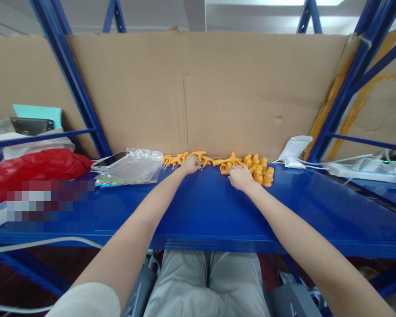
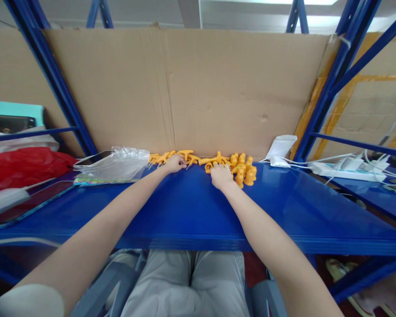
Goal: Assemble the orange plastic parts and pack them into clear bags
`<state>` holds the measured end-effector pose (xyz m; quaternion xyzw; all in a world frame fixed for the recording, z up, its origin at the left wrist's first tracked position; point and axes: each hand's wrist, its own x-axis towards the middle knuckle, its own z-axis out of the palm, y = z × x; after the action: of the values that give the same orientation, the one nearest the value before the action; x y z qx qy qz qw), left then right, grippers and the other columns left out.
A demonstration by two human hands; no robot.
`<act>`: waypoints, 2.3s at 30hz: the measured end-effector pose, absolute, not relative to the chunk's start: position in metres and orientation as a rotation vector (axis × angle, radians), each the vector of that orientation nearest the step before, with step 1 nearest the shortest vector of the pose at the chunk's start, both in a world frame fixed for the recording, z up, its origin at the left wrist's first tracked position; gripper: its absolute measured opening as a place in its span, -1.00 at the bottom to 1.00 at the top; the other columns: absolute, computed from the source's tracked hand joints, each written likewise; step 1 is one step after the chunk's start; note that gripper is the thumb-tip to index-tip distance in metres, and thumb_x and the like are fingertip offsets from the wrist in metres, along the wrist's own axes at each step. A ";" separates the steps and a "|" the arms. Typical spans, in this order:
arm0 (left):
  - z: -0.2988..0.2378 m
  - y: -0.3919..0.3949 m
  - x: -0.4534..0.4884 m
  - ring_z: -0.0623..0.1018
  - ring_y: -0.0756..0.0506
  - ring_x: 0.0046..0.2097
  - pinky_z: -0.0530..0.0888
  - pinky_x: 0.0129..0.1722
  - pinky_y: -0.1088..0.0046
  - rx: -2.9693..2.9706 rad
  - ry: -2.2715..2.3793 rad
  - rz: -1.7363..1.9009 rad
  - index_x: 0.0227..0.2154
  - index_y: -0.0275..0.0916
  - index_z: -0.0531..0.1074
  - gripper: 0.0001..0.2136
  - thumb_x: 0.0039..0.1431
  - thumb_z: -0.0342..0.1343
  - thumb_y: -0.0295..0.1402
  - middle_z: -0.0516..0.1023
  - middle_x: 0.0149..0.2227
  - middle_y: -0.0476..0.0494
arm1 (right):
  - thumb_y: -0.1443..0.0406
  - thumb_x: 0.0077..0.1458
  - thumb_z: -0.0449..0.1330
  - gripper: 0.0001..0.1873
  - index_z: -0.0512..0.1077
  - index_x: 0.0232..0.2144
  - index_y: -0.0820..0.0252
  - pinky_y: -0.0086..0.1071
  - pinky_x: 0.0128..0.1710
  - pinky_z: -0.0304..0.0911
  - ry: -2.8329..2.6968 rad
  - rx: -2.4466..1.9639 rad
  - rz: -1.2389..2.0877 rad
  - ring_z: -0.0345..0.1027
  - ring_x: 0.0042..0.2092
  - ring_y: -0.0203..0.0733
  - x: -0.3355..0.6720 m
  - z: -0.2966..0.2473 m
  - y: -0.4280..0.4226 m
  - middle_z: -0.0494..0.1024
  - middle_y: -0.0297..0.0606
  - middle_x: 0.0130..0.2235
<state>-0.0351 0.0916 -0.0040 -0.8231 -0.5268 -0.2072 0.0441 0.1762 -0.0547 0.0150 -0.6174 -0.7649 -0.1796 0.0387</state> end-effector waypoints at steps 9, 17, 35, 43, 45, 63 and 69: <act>0.007 0.075 -0.020 0.53 -0.21 -0.01 0.42 0.00 0.33 -2.438 -1.764 -0.358 -0.33 -0.25 0.60 -0.82 0.15 0.12 -0.30 0.61 -0.12 -0.25 | 0.46 0.17 -0.04 -0.59 0.46 -0.01 0.40 0.05 0.12 -0.05 -2.374 -1.941 -0.632 0.34 0.06 0.12 0.172 0.015 -0.059 0.51 0.17 0.00; 0.023 0.050 0.008 0.43 -0.26 0.15 0.36 0.12 0.18 -2.288 -1.663 -0.315 0.00 -0.33 0.46 -0.66 0.24 -0.04 -0.34 0.48 0.10 -0.37 | 0.52 0.17 -0.10 -0.54 0.48 -0.01 0.39 0.12 0.18 -0.15 -2.305 -2.006 -0.712 0.34 0.06 0.09 0.175 0.014 -0.054 0.55 0.14 -0.05; 0.015 0.056 0.057 0.44 -0.29 0.13 0.37 0.08 0.22 -2.460 -1.584 -0.383 -0.09 -0.37 0.51 -0.74 0.23 0.07 -0.36 0.48 0.04 -0.43 | 0.54 0.16 -0.10 -0.54 0.50 -0.03 0.40 0.13 0.21 -0.21 -2.327 -2.005 -0.717 0.43 -0.01 0.10 0.171 0.017 -0.055 0.57 0.13 -0.09; 0.025 0.061 0.036 0.54 -0.23 -0.02 0.44 -0.06 0.36 -2.459 -1.712 -0.687 -0.19 -0.31 0.56 -0.77 0.15 0.16 -0.30 0.60 -0.09 -0.30 | 0.52 0.19 -0.10 -0.56 0.50 -0.03 0.35 0.06 0.26 -0.27 -2.361 -1.923 -0.657 0.44 -0.03 0.04 0.167 0.010 -0.050 0.57 0.09 -0.07; 0.031 0.061 0.029 0.57 -0.20 -0.07 0.45 -0.11 0.40 -2.457 -1.811 -0.842 -0.25 -0.32 0.56 -0.80 0.12 0.18 -0.30 0.62 -0.15 -0.26 | 0.52 0.19 -0.11 -0.55 0.48 -0.02 0.39 0.08 0.25 -0.23 -2.405 -1.903 -0.715 0.45 -0.05 0.03 0.166 0.009 -0.047 0.58 0.10 -0.08; 0.034 -0.009 0.006 0.60 -0.04 -0.35 0.52 -0.26 0.41 -2.799 -1.999 -2.032 -0.38 -0.31 0.43 -0.91 0.10 0.24 -0.43 0.62 -0.37 -0.14 | 0.49 0.21 -0.12 -0.57 0.42 0.02 0.37 0.16 0.23 -0.27 -2.386 -1.796 -0.551 0.40 0.03 0.06 0.165 0.005 -0.048 0.54 0.11 0.00; 0.013 -0.015 0.006 0.60 -0.01 -0.39 0.56 -0.23 0.43 -2.661 -1.989 -2.392 -0.49 -0.32 0.41 -0.80 0.18 0.19 -0.32 0.61 -0.44 -0.11 | 0.31 0.35 -0.22 -0.56 0.43 -0.05 0.28 -0.07 0.10 0.11 -2.169 -1.637 -0.211 0.45 -0.01 -0.03 0.162 0.005 -0.043 0.59 -0.03 -0.10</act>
<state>0.0056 -0.0148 0.0129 -0.5778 -0.4318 -0.5192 -0.4584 0.1624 -0.0434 0.0049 -0.5877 -0.7786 -0.0756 0.2066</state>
